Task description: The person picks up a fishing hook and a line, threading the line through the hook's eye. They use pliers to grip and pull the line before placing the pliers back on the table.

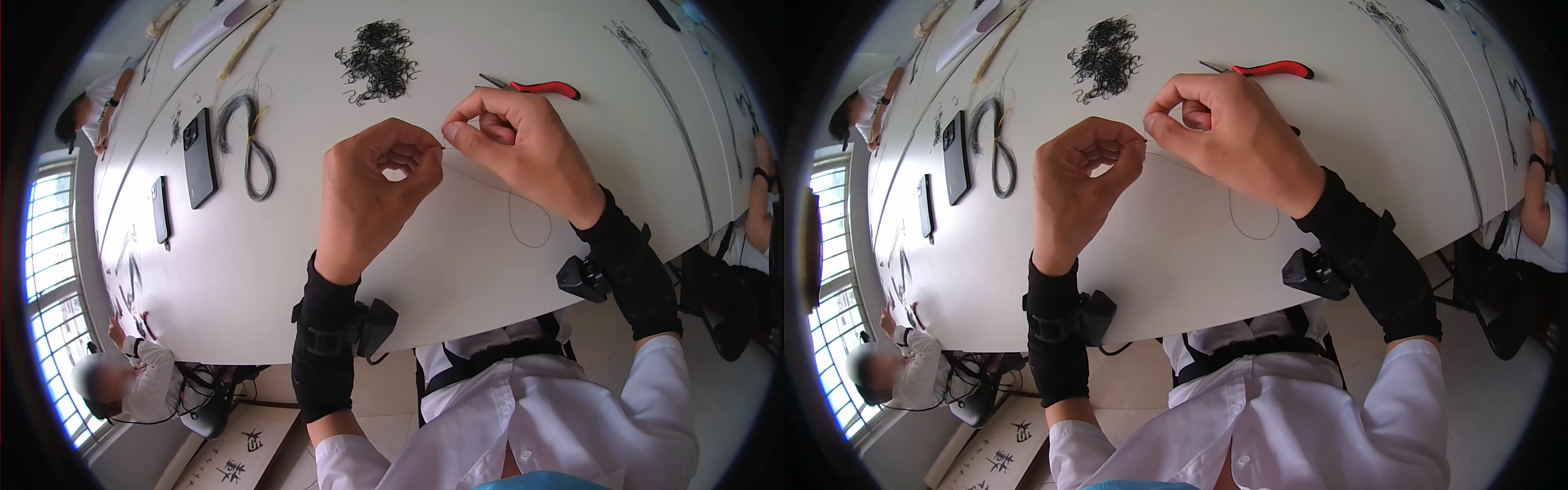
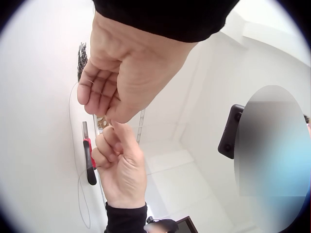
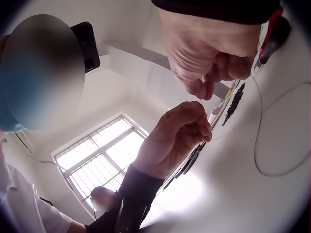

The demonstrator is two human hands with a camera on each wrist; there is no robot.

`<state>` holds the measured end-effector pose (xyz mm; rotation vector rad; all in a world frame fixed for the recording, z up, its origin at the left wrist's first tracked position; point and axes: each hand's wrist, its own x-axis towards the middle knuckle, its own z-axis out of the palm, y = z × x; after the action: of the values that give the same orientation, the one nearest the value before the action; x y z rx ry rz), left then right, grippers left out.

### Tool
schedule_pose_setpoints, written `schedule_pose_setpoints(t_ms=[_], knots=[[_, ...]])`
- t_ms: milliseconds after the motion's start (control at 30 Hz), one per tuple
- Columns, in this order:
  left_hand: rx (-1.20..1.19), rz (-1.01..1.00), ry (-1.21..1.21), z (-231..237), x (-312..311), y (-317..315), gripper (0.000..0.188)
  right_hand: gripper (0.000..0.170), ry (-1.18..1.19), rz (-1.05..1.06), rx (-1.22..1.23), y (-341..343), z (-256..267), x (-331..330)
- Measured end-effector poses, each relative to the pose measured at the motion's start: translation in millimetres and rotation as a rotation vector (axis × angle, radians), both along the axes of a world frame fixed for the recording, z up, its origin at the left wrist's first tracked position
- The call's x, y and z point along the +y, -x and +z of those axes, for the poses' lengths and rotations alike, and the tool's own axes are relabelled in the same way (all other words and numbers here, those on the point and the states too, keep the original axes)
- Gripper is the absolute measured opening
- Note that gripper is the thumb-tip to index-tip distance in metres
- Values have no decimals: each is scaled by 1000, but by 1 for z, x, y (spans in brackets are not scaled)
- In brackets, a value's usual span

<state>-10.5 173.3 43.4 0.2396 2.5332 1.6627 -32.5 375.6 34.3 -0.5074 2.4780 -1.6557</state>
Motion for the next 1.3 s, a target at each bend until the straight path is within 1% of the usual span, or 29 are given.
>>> schedule_pose_setpoints(t_ms=[133, 367, 567, 667, 733, 867, 1067, 1267, 1300], knots=[[0, -21, -35, 0, 0, -1, 8, 16, 33, 17, -54, 1, -3, 1], [6, -8, -144, -2, 0, -1, 7, 18, 105, 63, -170, 3, -8, 2], [24, 20, -228, 2, 0, -2, 7, 18, 143, 74, -230, 2, -3, 1], [21, 33, -264, 3, 1, -1, 8, 14, 246, 30, -120, 3, -12, -4], [19, 30, -252, 3, 1, -2, 10, 13, 252, 14, -119, 2, -11, -4], [12, 92, -320, 3, 2, -2, 10, 11, 289, -8, -100, 0, -10, -6], [22, 87, -395, 2, 3, -1, 11, 9, 243, -24, -64, -7, -3, -10], [70, 117, -403, 1, 3, -1, 12, 7, 160, -70, 121, -12, -2, -15], [81, 129, -392, 2, 4, -1, 12, 7, 113, -67, 151, -13, 0, -14]])
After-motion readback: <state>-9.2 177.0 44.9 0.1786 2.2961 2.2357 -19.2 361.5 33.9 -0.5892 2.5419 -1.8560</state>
